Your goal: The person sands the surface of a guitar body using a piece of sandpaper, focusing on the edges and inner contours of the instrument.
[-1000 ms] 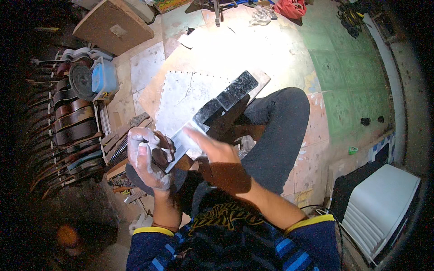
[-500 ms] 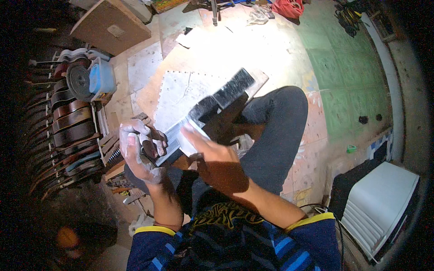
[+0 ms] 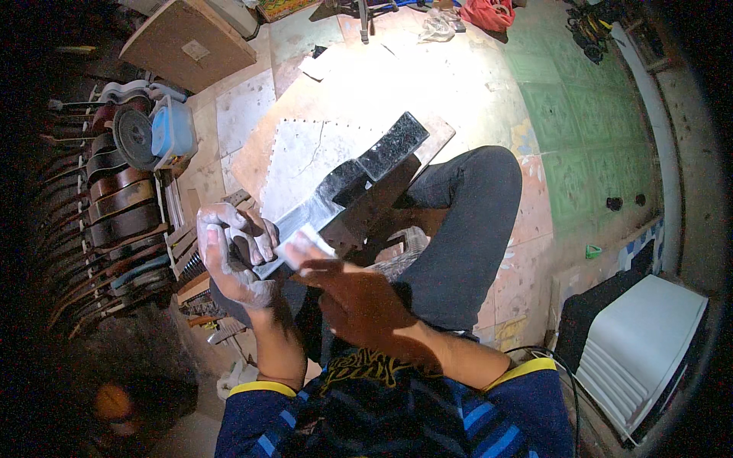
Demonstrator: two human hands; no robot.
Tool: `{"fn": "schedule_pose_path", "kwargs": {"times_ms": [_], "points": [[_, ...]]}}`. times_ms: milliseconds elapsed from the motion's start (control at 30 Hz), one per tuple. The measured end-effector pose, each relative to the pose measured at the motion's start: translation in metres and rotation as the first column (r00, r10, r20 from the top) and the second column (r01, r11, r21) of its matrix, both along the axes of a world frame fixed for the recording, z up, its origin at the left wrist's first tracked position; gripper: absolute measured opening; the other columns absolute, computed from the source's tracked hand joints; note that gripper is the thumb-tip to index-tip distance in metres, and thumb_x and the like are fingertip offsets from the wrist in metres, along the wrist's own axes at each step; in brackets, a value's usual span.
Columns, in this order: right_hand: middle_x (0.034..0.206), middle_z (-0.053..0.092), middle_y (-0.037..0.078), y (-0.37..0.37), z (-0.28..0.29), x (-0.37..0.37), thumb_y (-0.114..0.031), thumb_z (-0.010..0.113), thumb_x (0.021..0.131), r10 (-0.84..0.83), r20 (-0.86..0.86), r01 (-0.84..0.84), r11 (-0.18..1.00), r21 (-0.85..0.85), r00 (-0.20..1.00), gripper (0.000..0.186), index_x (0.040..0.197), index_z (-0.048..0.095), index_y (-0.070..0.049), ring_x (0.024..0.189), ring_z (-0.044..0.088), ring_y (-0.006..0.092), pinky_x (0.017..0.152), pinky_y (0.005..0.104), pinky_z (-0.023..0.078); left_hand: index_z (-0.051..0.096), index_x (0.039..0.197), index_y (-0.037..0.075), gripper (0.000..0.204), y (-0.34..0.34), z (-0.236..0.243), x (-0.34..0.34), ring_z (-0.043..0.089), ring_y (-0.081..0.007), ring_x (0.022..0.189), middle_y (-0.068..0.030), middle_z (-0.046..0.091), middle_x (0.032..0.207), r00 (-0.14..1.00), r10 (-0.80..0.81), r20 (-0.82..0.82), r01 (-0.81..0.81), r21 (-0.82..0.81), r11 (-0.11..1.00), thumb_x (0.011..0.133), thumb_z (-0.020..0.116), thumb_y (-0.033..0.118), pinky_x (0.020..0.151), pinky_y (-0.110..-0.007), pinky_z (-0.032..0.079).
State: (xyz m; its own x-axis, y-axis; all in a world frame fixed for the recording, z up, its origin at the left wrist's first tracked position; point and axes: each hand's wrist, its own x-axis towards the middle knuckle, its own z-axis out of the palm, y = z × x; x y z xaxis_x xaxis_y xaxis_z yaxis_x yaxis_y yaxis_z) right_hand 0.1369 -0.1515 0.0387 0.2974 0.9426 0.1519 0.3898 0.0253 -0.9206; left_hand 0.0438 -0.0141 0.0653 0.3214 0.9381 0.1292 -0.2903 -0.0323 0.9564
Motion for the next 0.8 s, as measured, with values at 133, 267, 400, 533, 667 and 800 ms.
{"fn": "schedule_pose_path", "kwargs": {"times_ms": [133,267,400,533,667,800], "points": [[0.132,0.061,0.024,0.007,-0.012,0.014,-0.006,0.052,0.09,0.0,0.097,-0.012,0.992,0.124,0.995,0.045,0.135,0.058,-0.005,0.114,0.065,0.0388,0.088,0.0425,0.059,0.049,0.094,0.001,0.035,-0.006,0.004,0.006,0.047,-0.0117,0.051,-0.009,0.053,0.071,0.998,0.005,0.07,-0.004,-0.025,1.0,0.097,0.049,0.036,0.048,-0.023,0.037],[0.13,0.063,0.024,-0.002,0.013,0.004,0.001,0.05,0.089,0.03,-0.038,-0.026,0.995,0.096,0.999,0.042,0.129,0.063,-0.003,0.118,0.063,0.0384,0.095,0.0427,0.056,0.049,0.092,0.002,0.031,-0.012,0.0,0.003,0.045,-0.0108,0.051,-0.0074,0.052,0.067,0.998,-0.038,0.056,0.039,-0.015,0.999,0.098,0.048,0.033,0.048,-0.024,0.036],[0.133,0.061,0.022,0.001,0.011,0.017,-0.001,0.056,0.084,-0.06,-0.036,0.06,0.998,-0.007,0.998,0.039,0.122,0.065,-0.005,0.123,0.061,0.0354,0.099,0.0399,0.054,0.049,0.091,0.002,0.024,-0.019,-0.001,0.005,0.042,-0.0088,0.054,-0.0059,0.052,0.068,0.999,0.038,0.025,-0.038,-0.004,0.999,0.097,0.051,0.025,0.051,-0.024,0.034],[0.134,0.06,0.024,-0.011,0.017,0.005,0.0,0.057,0.083,0.123,-0.165,-0.127,0.992,-0.016,0.979,0.052,0.135,0.06,-0.005,0.123,0.061,0.0351,0.101,0.039,0.052,0.049,0.093,0.003,0.018,-0.021,0.002,0.008,0.043,-0.0059,0.062,-0.0018,0.05,0.073,0.997,0.06,-0.05,-0.058,0.047,0.997,0.096,0.055,0.019,0.056,-0.022,0.034],[0.135,0.059,0.026,-0.004,0.006,0.018,0.004,0.053,0.078,-0.045,-0.075,0.045,0.999,-0.003,0.996,0.054,0.132,0.061,-0.004,0.126,0.057,0.0386,0.103,0.0388,0.05,0.048,0.1,0.003,0.019,-0.025,0.0,0.006,0.046,-0.008,0.067,-0.0028,0.051,0.082,0.991,0.047,-0.124,-0.043,0.036,0.998,0.098,0.055,0.02,0.061,-0.022,0.038],[0.133,0.059,0.029,-0.012,0.023,0.003,0.008,0.05,0.075,0.106,-0.239,-0.099,0.994,0.042,0.965,0.057,0.131,0.061,0.003,0.122,0.062,0.0364,0.101,0.0361,0.049,0.048,0.105,0.002,0.02,-0.028,0.006,0.011,0.048,-0.0114,0.071,-0.0041,0.049,0.082,0.998,0.043,-0.05,-0.042,0.008,0.999,0.1,0.051,0.021,0.066,-0.027,0.042]]}}
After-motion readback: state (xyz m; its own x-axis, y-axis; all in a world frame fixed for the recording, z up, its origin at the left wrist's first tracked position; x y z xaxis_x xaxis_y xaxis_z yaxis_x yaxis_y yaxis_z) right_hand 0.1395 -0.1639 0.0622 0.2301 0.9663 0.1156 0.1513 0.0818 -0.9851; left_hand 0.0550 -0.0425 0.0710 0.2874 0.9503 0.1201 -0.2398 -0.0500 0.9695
